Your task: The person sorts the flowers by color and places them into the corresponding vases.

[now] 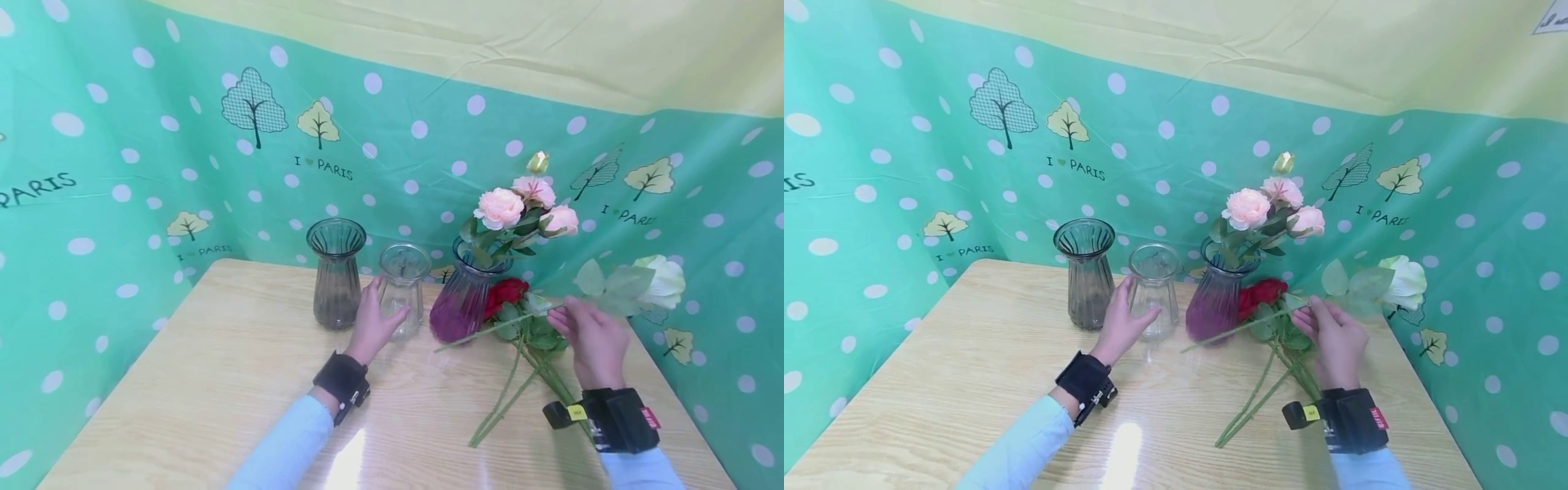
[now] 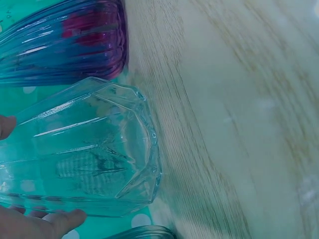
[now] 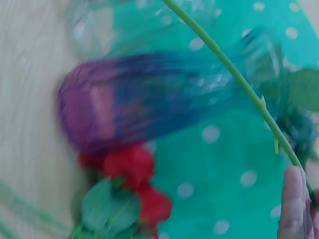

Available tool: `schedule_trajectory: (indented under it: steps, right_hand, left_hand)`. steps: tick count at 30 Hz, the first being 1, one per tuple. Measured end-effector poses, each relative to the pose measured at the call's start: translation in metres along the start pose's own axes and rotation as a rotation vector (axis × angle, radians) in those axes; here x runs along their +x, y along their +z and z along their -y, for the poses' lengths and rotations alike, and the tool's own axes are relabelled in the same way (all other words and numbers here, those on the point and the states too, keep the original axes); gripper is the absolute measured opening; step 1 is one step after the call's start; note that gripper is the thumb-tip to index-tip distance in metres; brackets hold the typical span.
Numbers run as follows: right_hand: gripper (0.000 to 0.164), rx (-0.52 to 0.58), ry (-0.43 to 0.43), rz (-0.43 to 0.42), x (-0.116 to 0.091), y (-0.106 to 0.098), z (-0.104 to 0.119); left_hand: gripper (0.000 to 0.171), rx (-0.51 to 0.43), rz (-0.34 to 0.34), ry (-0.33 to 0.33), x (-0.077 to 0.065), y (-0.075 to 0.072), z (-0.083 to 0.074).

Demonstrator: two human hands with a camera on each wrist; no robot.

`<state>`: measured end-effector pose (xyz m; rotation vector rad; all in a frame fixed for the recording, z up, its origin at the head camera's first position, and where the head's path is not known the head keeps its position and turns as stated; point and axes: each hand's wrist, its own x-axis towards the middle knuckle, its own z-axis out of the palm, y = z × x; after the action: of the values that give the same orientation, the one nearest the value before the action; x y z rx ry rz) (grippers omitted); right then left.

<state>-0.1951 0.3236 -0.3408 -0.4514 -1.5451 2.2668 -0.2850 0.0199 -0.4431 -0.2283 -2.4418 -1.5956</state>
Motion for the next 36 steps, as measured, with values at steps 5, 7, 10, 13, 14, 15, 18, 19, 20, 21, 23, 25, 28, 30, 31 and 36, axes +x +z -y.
schedule_trajectory:
  steps: [5, 7, 10, 13, 14, 15, 18, 19, 20, 21, 23, 25, 28, 30, 31, 36]
  right_hand:
    - [0.022, 0.000, -0.046, -0.079, -0.001, 0.025, 0.012]
    - [0.028, 0.022, -0.064, -0.103, 0.001, 0.033, 0.016]
    - [0.031, 0.121, -0.081, -0.126, 0.003, 0.043, 0.021]
    - [0.030, 0.233, -0.092, -0.150, 0.002, 0.052, 0.023]
    - [0.031, 0.257, -0.099, -0.159, 0.002, 0.054, 0.023]
    - [0.031, 0.272, -0.109, -0.170, 0.001, 0.057, 0.022]
    - [0.035, 0.303, -0.138, -0.197, 0.001, 0.062, 0.021]
    - [0.035, 0.308, -0.150, -0.204, 0.001, 0.063, 0.021]
    - [0.036, 0.314, -0.158, -0.209, 0.000, 0.064, 0.020]
    - [0.035, 0.318, -0.168, -0.211, 0.000, 0.066, 0.020]
    - [0.035, 0.310, -0.189, -0.203, -0.001, 0.068, 0.019]
    - [0.033, 0.293, -0.211, -0.192, -0.002, 0.072, 0.018]
    - [0.030, 0.238, -0.262, -0.169, -0.004, 0.078, 0.014]
    - [0.028, 0.204, -0.302, -0.162, -0.004, 0.084, 0.012]
    - [0.028, 0.182, -0.328, -0.158, -0.004, 0.086, 0.011]
    - [0.023, 0.112, -0.409, -0.120, -0.003, 0.100, 0.006]
  left_hand:
    - [0.086, -0.003, 0.002, -0.010, 0.001, 0.000, -0.001]
    - [0.086, -0.009, 0.007, -0.017, 0.002, 0.000, -0.001]
    - [0.087, -0.013, 0.013, -0.030, 0.002, 0.000, -0.003]
    - [0.087, -0.008, 0.015, -0.040, 0.001, 0.000, -0.004]
    - [0.087, -0.008, 0.015, -0.042, 0.001, 0.000, -0.004]
    - [0.086, -0.008, 0.014, -0.042, 0.001, 0.000, -0.004]
    - [0.085, -0.010, 0.009, -0.043, 0.001, 0.001, -0.004]
    - [0.085, -0.011, 0.008, -0.042, 0.001, 0.001, -0.004]
    - [0.085, -0.009, 0.006, -0.039, 0.001, 0.001, -0.004]
    - [0.085, -0.007, 0.004, -0.034, 0.001, 0.001, -0.003]
    - [0.085, -0.002, 0.001, -0.030, 0.001, 0.001, -0.003]
    - [0.085, 0.000, -0.002, -0.032, 0.001, 0.001, -0.003]
    - [0.085, -0.002, -0.003, -0.043, 0.000, 0.001, -0.003]
    - [0.085, -0.006, -0.002, -0.051, 0.000, 0.000, -0.004]
    - [0.086, -0.003, -0.001, -0.052, 0.000, 0.000, -0.004]
    - [0.086, 0.002, 0.005, -0.048, 0.001, 0.000, -0.003]
